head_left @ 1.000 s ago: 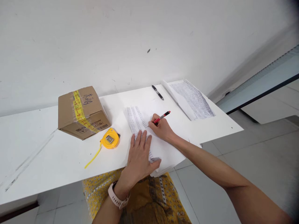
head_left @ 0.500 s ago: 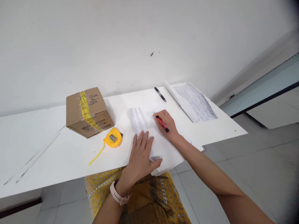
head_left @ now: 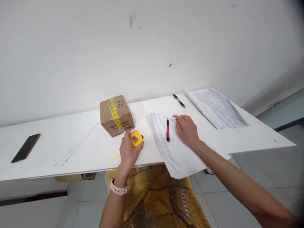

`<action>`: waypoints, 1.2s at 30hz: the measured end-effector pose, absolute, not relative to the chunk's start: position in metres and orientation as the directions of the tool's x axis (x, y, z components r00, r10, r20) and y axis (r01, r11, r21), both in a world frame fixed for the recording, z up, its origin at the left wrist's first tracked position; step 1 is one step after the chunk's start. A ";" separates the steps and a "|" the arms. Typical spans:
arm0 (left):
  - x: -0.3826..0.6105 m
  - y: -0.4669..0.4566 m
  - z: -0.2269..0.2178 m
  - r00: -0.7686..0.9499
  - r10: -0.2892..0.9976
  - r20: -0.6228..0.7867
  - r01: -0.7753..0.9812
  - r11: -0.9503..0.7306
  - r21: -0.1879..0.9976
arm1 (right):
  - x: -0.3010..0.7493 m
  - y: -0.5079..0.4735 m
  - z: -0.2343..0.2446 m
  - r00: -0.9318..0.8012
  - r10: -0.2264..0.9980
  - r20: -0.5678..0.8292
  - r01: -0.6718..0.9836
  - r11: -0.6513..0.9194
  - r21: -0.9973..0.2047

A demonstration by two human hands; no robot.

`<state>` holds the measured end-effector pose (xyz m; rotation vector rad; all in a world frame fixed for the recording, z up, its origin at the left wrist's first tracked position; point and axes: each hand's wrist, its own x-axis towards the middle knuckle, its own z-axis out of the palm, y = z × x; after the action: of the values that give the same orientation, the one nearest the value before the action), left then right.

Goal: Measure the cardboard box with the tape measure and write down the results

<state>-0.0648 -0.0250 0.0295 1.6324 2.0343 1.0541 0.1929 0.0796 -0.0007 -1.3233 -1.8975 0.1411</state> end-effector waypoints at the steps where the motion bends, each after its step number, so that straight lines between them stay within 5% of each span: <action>1: -0.062 -0.031 0.034 -0.279 0.949 0.144 0.569 0.043 0.821 | 0.187 0.072 0.010 -0.149 0.841 0.521 0.688 0.466 -0.556; 5: -0.054 -0.060 0.050 -0.059 0.996 0.069 -0.008 -0.070 0.998 | 0.151 0.036 0.062 -0.440 0.885 0.155 0.314 0.313 -0.896; 9: -0.060 -0.083 0.057 -0.049 0.991 0.122 -0.111 -0.126 0.986 | 0.113 0.018 0.101 -0.707 0.707 -0.014 0.175 0.156 -0.972; 16: -0.110 -0.108 0.067 -0.085 0.993 0.081 -0.122 -0.091 0.988 | 0.070 0.026 0.107 -0.797 0.603 -0.041 0.117 0.087 -0.989; 21: -0.142 -0.124 0.070 0.097 0.995 0.010 -0.170 0.006 0.985 | 0.052 0.060 0.134 -0.679 0.724 0.125 0.111 0.269 -0.957; 27: -0.098 -0.145 0.050 0.341 0.936 -0.092 -0.452 0.249 0.856 | 0.027 0.141 0.167 -0.539 0.815 0.211 0.184 0.358 -0.915; 36: -0.060 -0.099 0.106 0.061 0.998 -0.005 -0.692 0.046 0.720 | -0.057 0.200 0.153 -0.431 0.896 0.106 0.235 0.224 -0.946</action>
<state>-0.0604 -0.0989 0.1056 0.6386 0.6084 1.4186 -0.0567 0.2003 0.1528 -1.0461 -1.8152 1.2291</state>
